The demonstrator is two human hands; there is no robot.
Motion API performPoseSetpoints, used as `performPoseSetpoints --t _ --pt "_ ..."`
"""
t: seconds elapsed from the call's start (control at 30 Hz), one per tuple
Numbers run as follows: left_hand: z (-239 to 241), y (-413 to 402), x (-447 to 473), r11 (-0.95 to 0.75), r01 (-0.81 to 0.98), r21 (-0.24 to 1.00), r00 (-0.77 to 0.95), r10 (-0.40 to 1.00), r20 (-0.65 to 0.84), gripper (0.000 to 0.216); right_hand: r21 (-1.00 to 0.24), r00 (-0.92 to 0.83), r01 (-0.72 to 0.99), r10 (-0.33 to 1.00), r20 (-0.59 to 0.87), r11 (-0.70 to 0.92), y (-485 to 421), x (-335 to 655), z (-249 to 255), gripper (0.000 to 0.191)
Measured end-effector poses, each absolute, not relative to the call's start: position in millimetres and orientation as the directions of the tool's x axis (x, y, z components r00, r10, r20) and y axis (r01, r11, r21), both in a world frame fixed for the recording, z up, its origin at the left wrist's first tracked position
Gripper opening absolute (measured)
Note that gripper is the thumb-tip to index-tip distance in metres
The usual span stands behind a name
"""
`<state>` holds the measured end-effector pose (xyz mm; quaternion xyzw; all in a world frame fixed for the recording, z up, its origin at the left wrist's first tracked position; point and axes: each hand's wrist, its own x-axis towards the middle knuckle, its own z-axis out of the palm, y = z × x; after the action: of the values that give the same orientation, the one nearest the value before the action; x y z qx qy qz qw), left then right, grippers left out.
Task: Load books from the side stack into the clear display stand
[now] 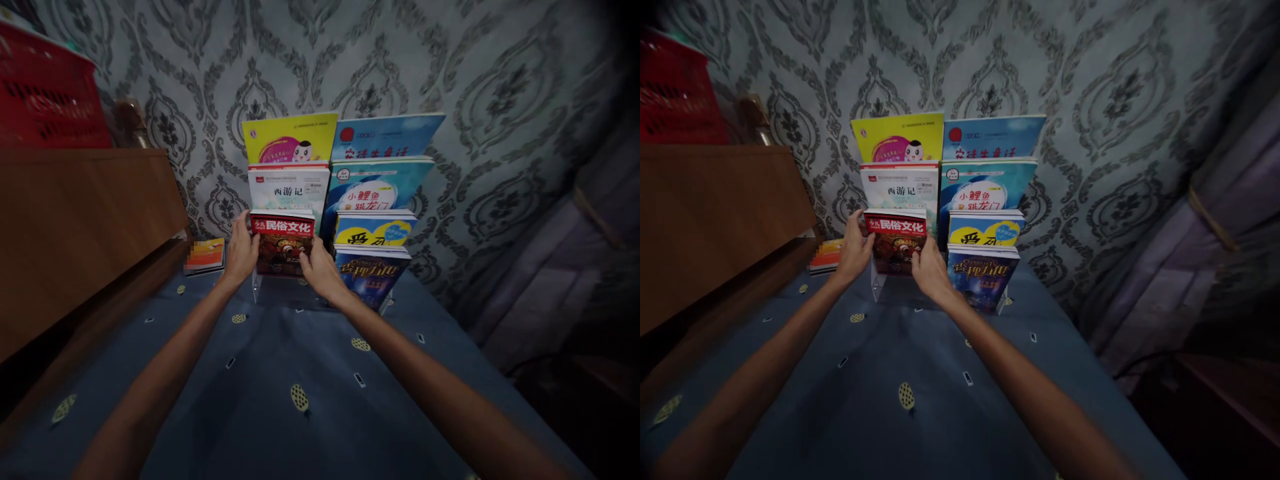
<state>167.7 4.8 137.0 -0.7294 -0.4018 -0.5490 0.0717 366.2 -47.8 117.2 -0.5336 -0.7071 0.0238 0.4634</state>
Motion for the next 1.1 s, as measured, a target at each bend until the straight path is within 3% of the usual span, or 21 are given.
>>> performPoseSetpoints --t 0.17,0.43,0.63,0.73,0.93,1.1 --pt "140.2 -7.6 171.7 -0.585 0.763 0.274 0.140 0.563 0.814 0.063 -0.517 0.004 0.748 0.776 0.631 0.416 -48.0 365.7 113.6 0.064" --pt "145.8 -10.3 175.6 -0.410 0.892 0.188 0.135 0.640 0.756 0.065 -0.541 0.067 0.804 0.865 0.497 0.248 -54.7 357.8 120.3 0.057" --pt "148.1 -13.0 176.0 -0.346 0.926 0.151 0.134 0.675 0.725 0.067 -0.548 0.037 0.806 0.905 0.424 0.223 -58.5 359.9 121.6 0.051" --pt "149.0 -13.0 173.3 -0.353 0.920 0.170 0.134 0.691 0.711 0.065 -0.543 0.006 0.786 0.874 0.486 0.296 -57.3 363.8 122.3 0.054" --pt "149.7 -3.6 163.3 -0.563 0.778 0.279 0.173 0.619 0.766 0.064 -0.500 -0.034 0.702 0.725 0.688 0.508 -47.2 367.5 133.1 0.070" --pt "151.0 3.2 159.0 -0.549 0.742 0.384 0.102 0.659 0.745 0.063 -0.500 -0.022 0.699 0.715 0.699 0.511 -43.3 364.8 145.0 0.072"
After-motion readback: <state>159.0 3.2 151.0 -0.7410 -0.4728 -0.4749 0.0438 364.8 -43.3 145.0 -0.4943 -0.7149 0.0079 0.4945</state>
